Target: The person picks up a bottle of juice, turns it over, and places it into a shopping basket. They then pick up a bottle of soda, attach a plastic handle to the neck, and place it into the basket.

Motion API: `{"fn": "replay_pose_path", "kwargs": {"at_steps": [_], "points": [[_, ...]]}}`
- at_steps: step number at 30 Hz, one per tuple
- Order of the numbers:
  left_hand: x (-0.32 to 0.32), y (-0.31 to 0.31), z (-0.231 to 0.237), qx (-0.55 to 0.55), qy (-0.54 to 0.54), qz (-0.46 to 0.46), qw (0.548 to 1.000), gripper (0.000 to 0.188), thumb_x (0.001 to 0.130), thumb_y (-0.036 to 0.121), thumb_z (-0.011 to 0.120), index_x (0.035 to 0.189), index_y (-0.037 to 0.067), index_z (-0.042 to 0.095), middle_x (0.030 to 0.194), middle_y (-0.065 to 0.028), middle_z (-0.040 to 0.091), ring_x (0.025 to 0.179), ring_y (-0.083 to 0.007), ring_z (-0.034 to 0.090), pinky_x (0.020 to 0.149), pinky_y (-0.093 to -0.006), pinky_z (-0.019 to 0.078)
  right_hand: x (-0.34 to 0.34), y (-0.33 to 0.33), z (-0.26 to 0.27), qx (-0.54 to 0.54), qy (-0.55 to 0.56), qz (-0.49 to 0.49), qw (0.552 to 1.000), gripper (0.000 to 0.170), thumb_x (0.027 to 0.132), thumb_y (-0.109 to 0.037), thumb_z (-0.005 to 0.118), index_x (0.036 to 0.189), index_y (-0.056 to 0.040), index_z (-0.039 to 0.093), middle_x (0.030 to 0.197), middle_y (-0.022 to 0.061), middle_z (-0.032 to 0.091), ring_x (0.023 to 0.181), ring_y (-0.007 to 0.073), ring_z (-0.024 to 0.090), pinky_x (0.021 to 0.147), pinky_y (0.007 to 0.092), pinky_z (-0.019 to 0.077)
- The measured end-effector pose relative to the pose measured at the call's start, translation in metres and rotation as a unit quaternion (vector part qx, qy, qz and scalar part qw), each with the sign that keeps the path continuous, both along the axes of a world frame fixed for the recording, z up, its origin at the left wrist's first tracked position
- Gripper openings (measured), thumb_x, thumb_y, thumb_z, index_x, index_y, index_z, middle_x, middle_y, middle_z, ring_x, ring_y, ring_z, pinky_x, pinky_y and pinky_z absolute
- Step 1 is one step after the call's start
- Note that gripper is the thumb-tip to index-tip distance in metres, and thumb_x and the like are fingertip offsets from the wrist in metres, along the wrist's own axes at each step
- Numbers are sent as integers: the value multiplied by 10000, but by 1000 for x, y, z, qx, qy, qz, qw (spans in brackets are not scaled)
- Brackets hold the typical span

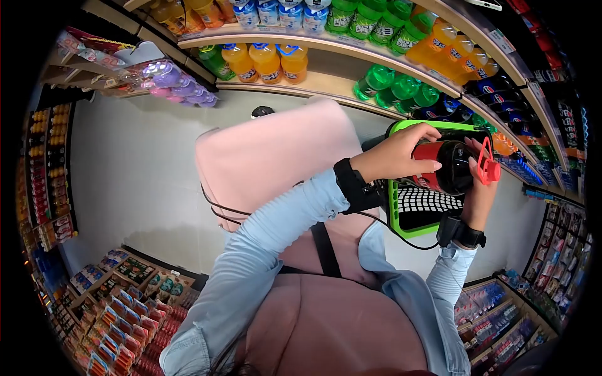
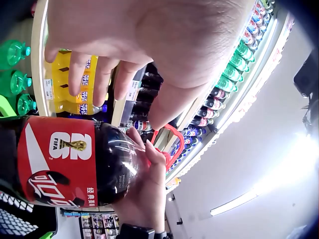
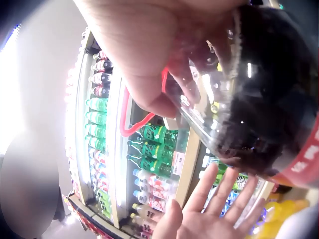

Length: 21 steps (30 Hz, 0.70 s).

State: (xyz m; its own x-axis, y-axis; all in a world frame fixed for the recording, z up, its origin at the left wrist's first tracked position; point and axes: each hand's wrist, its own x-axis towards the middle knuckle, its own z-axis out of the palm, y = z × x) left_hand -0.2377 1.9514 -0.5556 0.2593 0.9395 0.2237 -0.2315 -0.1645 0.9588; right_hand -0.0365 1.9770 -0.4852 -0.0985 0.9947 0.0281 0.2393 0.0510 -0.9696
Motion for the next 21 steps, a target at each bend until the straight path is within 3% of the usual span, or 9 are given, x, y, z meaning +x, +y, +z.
{"fn": "replay_pose_path", "kwargs": {"at_steps": [5,8,10,12,16,18,21], "points": [[1,-3,13,47,1,26,999,660,785,234,725,1275,-13,359,1255,-172,456,1201,-253,447,1012,-351,353,-14,-2,-1,34,-77,33,996,359,764,-17,572,1119,36,571,1158,118,609,1077,191,540,956,300,377],[-2,-5,31,101,64,38,992,757,755,247,752,1308,-19,308,1297,-194,407,1236,-277,411,1016,-361,351,-13,1,-3,54,-86,61,993,365,738,-1,570,1101,38,584,1121,110,621,1019,181,567,903,280,411],[-1,-6,37,118,56,36,991,829,717,264,780,1338,7,296,1317,-194,392,1250,-304,392,1022,-374,341,-16,-3,-2,29,-116,27,992,368,708,-1,606,1074,36,600,1049,83,637,949,144,580,838,270,451],[-5,-11,47,137,99,46,984,822,716,259,779,1345,21,307,1326,-192,388,1247,-322,395,1024,-382,340,-26,-13,6,5,-87,40,995,347,694,-10,637,1039,24,620,1035,86,640,959,169,586,845,286,456],[1,-17,56,153,124,45,979,789,698,203,780,1331,30,342,1317,-179,400,1234,-325,408,1029,-386,334,-31,-20,2,86,-136,86,983,295,646,-76,704,925,-1,641,1015,119,638,974,285,586,889,359,448],[8,-17,58,149,112,39,982,699,680,114,769,1271,21,408,1258,-151,445,1156,-272,476,988,-354,379,-32,-19,6,142,-178,116,967,320,631,-111,727,926,-19,644,991,125,639,967,302,585,877,369,451],[11,-18,70,140,121,51,981,638,677,94,761,1231,17,455,1223,-137,489,1152,-257,487,976,-343,387,-31,-20,-4,182,-152,112,965,332,613,-142,744,913,-42,643,970,122,639,949,311,583,848,386,458]]}}
